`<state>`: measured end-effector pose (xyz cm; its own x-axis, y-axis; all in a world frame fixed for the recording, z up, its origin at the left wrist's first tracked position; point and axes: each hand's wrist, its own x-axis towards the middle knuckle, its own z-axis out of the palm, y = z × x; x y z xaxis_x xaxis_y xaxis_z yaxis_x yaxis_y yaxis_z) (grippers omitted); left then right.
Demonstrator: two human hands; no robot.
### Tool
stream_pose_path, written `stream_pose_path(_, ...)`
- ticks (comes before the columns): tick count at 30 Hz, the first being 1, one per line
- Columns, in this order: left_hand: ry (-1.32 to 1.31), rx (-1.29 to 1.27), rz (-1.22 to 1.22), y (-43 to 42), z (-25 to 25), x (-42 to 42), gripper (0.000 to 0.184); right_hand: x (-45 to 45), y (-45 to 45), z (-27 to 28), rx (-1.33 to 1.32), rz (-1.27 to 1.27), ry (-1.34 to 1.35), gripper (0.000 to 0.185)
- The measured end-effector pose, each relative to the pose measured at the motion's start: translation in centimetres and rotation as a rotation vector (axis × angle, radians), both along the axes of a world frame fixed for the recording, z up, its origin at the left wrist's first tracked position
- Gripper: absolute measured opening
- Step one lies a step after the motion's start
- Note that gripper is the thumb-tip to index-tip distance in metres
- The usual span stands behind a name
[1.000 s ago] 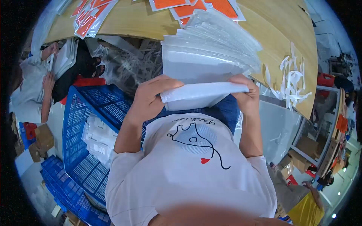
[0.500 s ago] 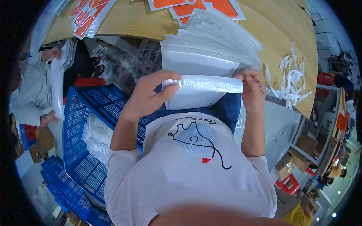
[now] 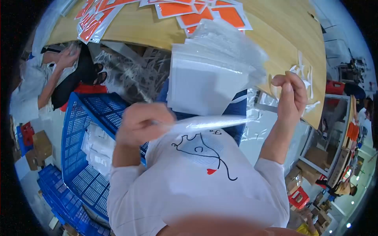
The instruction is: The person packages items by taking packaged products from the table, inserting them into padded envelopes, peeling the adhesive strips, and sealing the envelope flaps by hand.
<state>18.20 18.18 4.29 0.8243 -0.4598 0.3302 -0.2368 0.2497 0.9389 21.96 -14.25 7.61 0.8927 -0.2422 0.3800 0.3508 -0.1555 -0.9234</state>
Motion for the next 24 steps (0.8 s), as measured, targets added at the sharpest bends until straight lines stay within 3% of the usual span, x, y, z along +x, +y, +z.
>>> stream_pose_path(1, -0.025, -0.012, 0.029, 1.5, 1.5, -0.2, 0.015, 0.3, 0.8, 1.5, -0.006, -0.007, -0.007, 0.018)
stream_pose_path(2, -0.046, -0.023, 0.049, 3.7, 2.6, -1.1, 0.014, 0.3, 1.5, 2.8, -0.089, 0.272, -0.18, 0.018)
stream_pose_path(3, -0.296, 0.147, 0.458, 7.1, 1.5, -4.0, 0.01, 0.3, 2.2, 4.0, -0.175, 0.55, -0.35, 0.019)
stream_pose_path(4, -0.255, 0.097, 0.394, 8.3, 4.3, -4.2, 0.007, 0.3, 3.5, 5.2, -0.182, 0.607, -0.444, 0.028)
stream_pose_path(5, -0.353, 0.461, 0.648, 11.3, 6.2, -6.9, 0.007, 0.3, 4.7, 6.1, -0.189, 0.664, -0.535, 0.038)
stream_pose_path(6, -0.356, 0.458, 0.632, 14.7, 7.9, -10.4, 0.007, 0.2, 5.6, 6.9, -0.193, 0.648, -0.533, 0.038)
stream_pose_path(8, -0.075, 0.875, 1.048, 18.4, 11.2, -14.6, 0.023, 0.4, 6.5, 7.5, -0.126, 0.735, -0.647, 0.041)
stream_pose_path(10, 0.204, 1.085, 1.295, 18.8, 13.7, -15.7, 0.021, 0.6, 7.1, 7.1, -0.079, 0.75, -0.65, 0.04)
stream_pose_path(11, 0.206, 1.087, 1.299, 20.0, 13.2, -15.9, 0.021, 0.7, 7.5, 7.0, -0.034, 0.775, -0.656, 0.039)
stream_pose_path(13, -0.348, 1.391, 1.598, 23.4, 10.4, -16.9, 0.033, 0.8, 8.3, 6.8, 0.05, 0.835, -0.665, 0.039)
stream_pose_path(16, -0.171, 1.009, 1.523, 20.5, 5.7, -13.4, 0.024, 0.3, 9.3, 6.5, 0.151, 0.882, -0.616, 0.037)
stream_pose_path(19, -0.024, 1.06, 1.084, 14.0, 1.8, -7.6, 0.025, 0.2, 8.9, 6.9, 0.224, 0.911, -0.582, 0.036)
stream_pose_path(20, 0.068, 1.228, 0.957, 9.5, 2.5, -5.9, 0.019, 0.2, 8.4, 7.2, 0.17, 0.877, -0.575, 0.036)
stream_pose_path(23, -0.01, 0.984, 0.607, 4.2, -1.2, -2.1, 0.023, 0.8, 7.2, 8.2, 0.04, 0.799, -0.552, 0.037)
stream_pose_path(24, -0.092, 1.056, 0.553, 2.3, -0.8, -1.3, 0.022, 1.0, 7.0, 8.4, 0.005, 0.783, -0.541, 0.037)
